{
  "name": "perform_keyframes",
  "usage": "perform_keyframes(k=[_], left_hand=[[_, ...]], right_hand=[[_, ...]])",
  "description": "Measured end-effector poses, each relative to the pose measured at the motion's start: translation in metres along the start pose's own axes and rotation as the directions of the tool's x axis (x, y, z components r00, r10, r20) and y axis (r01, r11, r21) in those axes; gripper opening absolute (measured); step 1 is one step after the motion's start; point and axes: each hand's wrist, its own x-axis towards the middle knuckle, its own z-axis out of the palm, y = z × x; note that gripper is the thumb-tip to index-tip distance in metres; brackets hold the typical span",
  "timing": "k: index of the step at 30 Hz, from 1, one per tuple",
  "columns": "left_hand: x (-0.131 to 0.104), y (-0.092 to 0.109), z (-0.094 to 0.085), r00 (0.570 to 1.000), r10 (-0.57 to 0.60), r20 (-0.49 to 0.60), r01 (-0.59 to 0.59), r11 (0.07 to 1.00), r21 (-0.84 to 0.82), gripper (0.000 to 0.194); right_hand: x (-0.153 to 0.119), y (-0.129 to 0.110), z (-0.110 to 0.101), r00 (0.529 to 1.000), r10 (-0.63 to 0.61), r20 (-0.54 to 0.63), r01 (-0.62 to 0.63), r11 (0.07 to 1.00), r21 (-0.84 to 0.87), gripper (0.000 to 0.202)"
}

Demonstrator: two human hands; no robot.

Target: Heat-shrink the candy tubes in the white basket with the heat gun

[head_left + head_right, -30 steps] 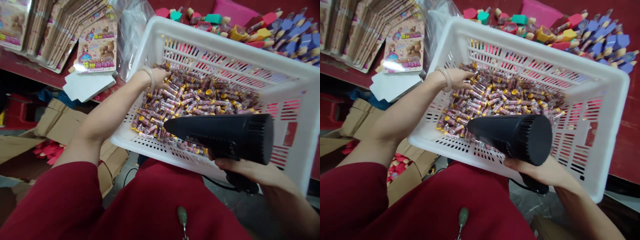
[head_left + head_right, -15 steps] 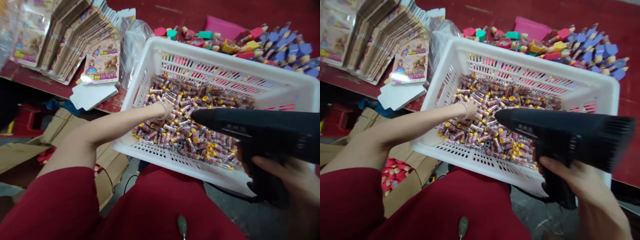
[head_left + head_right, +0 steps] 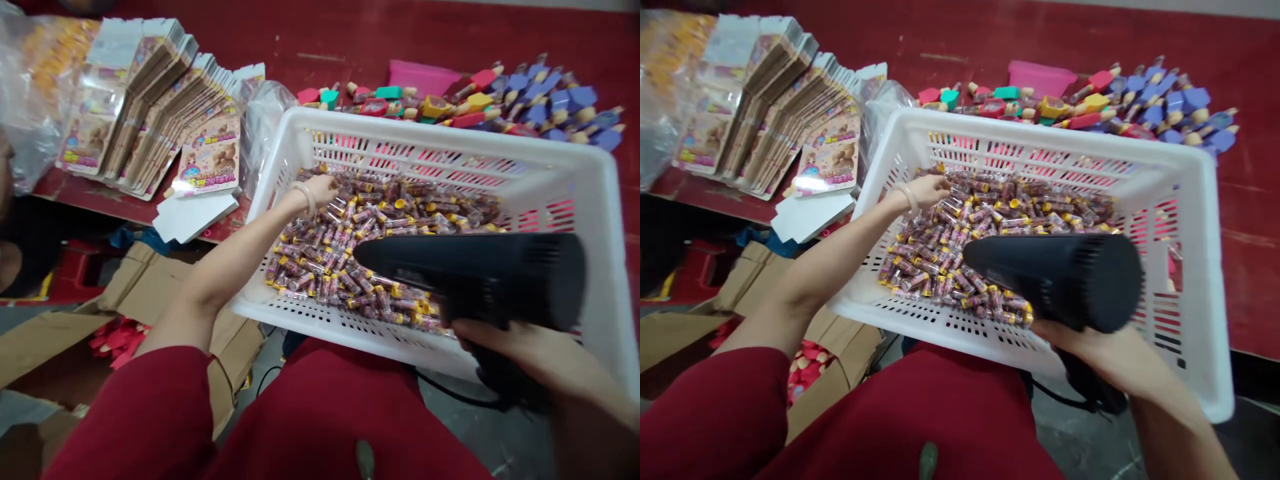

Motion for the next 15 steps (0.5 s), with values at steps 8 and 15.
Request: perform_keyframes(k=[8,15], left_hand=[[0.009,-0.01,0.039,0.977,-0.171,-0.125,0.188,0.972,0.14,0.064],[-0.008,0.042,0.112,0.991,0.048,-0.125,-0.039,0.997,0.072,0.094]], right_hand=[[0.023,-0.039,0.003,0.992,-0.051,-0.112,0.072,0.979,0.191,0.05],[0.004,-0.009,-0.036,0.988,0.045,-0.147,0.001,0.954,0.301,0.045]])
